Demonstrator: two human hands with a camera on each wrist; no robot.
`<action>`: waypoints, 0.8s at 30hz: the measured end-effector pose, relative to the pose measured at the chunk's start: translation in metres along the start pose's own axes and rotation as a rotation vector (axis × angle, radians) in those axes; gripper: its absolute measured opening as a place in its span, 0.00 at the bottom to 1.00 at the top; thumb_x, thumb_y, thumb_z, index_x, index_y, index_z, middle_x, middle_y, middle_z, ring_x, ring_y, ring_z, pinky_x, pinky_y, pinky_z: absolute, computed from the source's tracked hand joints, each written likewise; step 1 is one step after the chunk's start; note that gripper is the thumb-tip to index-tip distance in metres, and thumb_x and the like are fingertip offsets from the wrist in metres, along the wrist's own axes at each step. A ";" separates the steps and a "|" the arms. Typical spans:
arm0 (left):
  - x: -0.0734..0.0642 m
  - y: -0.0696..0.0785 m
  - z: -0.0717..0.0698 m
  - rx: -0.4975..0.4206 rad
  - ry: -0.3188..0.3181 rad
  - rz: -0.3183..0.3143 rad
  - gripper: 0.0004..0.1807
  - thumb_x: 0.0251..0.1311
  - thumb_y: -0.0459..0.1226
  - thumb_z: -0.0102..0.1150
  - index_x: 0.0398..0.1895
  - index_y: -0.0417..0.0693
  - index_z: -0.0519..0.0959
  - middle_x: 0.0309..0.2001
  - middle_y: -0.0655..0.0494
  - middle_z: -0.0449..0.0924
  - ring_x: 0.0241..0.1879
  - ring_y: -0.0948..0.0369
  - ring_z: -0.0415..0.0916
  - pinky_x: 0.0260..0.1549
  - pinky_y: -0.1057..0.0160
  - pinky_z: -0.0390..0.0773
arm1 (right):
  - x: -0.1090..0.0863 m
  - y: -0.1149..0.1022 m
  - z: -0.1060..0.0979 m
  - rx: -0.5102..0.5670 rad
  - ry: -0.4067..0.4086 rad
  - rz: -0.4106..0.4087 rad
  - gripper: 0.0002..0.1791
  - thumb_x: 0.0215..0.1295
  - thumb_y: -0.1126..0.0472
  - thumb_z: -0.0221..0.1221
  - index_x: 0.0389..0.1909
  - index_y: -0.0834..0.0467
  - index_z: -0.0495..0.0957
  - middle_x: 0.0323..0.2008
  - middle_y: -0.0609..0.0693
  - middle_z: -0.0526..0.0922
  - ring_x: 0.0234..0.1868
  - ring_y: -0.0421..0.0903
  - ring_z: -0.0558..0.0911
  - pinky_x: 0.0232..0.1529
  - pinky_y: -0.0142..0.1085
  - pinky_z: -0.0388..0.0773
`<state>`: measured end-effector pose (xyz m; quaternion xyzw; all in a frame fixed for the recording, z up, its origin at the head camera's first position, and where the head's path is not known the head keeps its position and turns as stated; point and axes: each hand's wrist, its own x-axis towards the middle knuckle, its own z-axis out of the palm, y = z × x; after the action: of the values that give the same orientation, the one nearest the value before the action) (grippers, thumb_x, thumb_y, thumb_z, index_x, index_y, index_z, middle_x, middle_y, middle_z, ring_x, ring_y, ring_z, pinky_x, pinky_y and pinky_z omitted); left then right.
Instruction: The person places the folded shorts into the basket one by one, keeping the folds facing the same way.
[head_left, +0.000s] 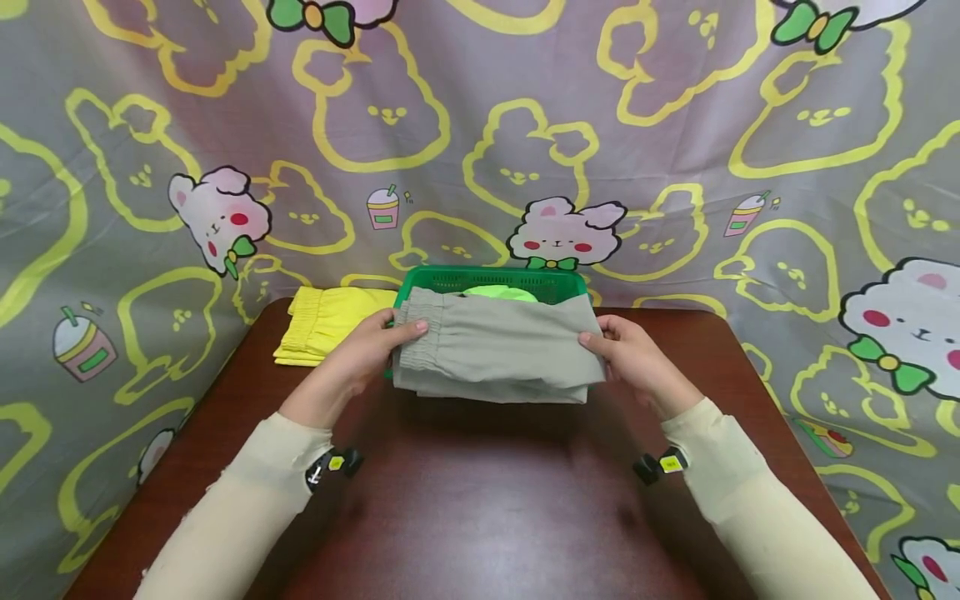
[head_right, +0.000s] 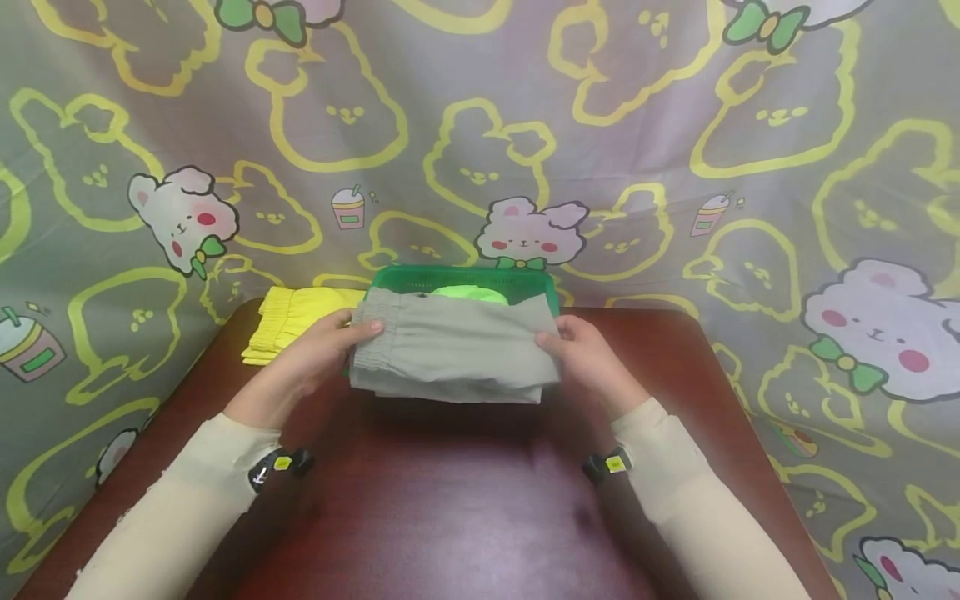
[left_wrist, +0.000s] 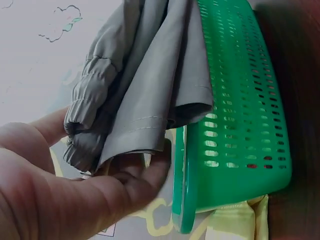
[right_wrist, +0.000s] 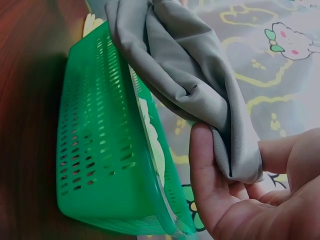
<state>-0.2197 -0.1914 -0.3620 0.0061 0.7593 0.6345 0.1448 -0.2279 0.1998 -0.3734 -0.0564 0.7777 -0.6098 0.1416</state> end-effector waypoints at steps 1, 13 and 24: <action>0.001 0.001 0.000 -0.012 -0.004 0.005 0.31 0.73 0.49 0.58 0.70 0.43 0.64 0.53 0.48 0.78 0.46 0.58 0.81 0.45 0.60 0.82 | 0.001 0.000 0.000 0.005 -0.003 0.003 0.23 0.78 0.53 0.56 0.60 0.66 0.67 0.40 0.48 0.82 0.37 0.43 0.84 0.37 0.38 0.84; 0.017 0.008 -0.007 -0.007 0.003 -0.014 0.30 0.74 0.48 0.57 0.68 0.38 0.64 0.54 0.46 0.75 0.45 0.58 0.82 0.43 0.57 0.85 | 0.013 -0.007 -0.003 -0.053 0.022 0.011 0.25 0.77 0.52 0.56 0.63 0.66 0.68 0.42 0.49 0.80 0.35 0.42 0.82 0.36 0.35 0.82; 0.035 0.018 -0.012 0.019 0.009 -0.061 0.30 0.74 0.47 0.57 0.68 0.36 0.65 0.56 0.44 0.73 0.48 0.55 0.80 0.46 0.55 0.85 | 0.028 -0.012 -0.005 -0.075 0.032 0.057 0.25 0.76 0.50 0.58 0.62 0.65 0.71 0.49 0.55 0.78 0.35 0.44 0.82 0.38 0.37 0.84</action>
<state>-0.2593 -0.1923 -0.3500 -0.0187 0.7656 0.6227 0.1605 -0.2573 0.1944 -0.3649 -0.0299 0.8036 -0.5768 0.1441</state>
